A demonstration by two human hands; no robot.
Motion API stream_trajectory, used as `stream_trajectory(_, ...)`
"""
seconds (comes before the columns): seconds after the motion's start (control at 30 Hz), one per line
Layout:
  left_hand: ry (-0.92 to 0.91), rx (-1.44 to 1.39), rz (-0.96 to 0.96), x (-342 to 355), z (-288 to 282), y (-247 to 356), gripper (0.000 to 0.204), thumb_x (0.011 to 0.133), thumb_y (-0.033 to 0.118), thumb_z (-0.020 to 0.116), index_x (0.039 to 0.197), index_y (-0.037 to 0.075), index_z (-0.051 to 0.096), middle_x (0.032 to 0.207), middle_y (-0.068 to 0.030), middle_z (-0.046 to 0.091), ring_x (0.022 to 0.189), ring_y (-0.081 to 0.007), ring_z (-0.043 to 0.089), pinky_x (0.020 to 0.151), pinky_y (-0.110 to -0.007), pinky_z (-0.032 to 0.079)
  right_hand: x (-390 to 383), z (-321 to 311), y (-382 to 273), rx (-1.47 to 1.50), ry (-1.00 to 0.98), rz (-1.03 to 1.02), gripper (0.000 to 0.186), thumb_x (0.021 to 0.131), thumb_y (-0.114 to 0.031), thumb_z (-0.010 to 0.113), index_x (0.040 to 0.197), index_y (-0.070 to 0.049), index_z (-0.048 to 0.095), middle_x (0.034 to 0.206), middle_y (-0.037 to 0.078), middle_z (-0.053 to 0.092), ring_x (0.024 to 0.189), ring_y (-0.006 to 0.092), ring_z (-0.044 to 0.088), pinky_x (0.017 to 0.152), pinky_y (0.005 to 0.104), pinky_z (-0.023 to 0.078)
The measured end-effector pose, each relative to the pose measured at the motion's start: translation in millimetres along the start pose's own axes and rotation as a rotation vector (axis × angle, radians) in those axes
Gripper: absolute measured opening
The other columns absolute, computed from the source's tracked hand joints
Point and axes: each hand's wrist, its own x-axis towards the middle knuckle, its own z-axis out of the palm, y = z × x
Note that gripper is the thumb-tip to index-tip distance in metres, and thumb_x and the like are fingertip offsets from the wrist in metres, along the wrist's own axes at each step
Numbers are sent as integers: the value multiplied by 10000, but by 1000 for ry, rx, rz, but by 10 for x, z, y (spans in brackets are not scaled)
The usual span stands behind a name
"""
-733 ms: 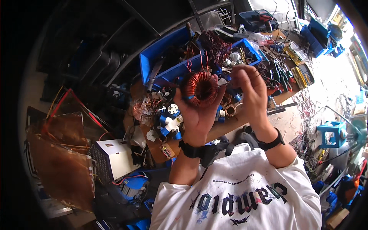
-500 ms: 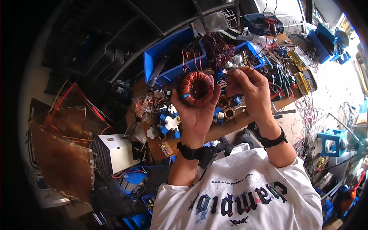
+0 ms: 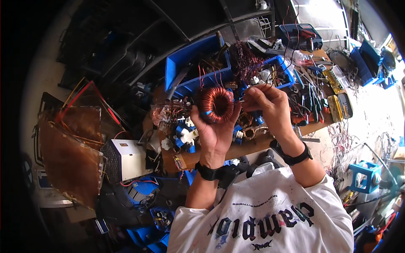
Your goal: The person holds a copper wire coil and uses pliers to strip the insulation from the wire ends. They then manipulate the stripped wires, twisting and arranging them while holding the coil in a cluttered workshop environment.
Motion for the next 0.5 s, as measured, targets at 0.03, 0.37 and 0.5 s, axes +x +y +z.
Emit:
stream_trajectory(0.03,24,25,16,2,30,-21,645,858,529,614,1256,29,523,1250,-157,566,1226,-313,510,1068,-523,405,61,-62,39,31,-6,-15,218,969,-173,565,950,39,614,861,107,680,766,171,684,724,306,583)
stream_trajectory(0.37,52,-49,53,33,-13,-237,565,890,453,606,1240,15,534,1239,-177,563,1155,-343,551,1077,-506,401,142,15,21,725,39,-3,274,1043,-314,385,950,-76,485,641,-27,281,589,124,317,645,328,440)
stream_trajectory(0.5,23,-78,49,46,-3,-240,534,913,439,581,1288,68,500,1257,-163,563,1157,-321,566,1051,-512,431,161,-1,-59,746,33,-10,290,1040,-321,402,929,-71,496,633,-28,302,573,105,319,585,293,383)
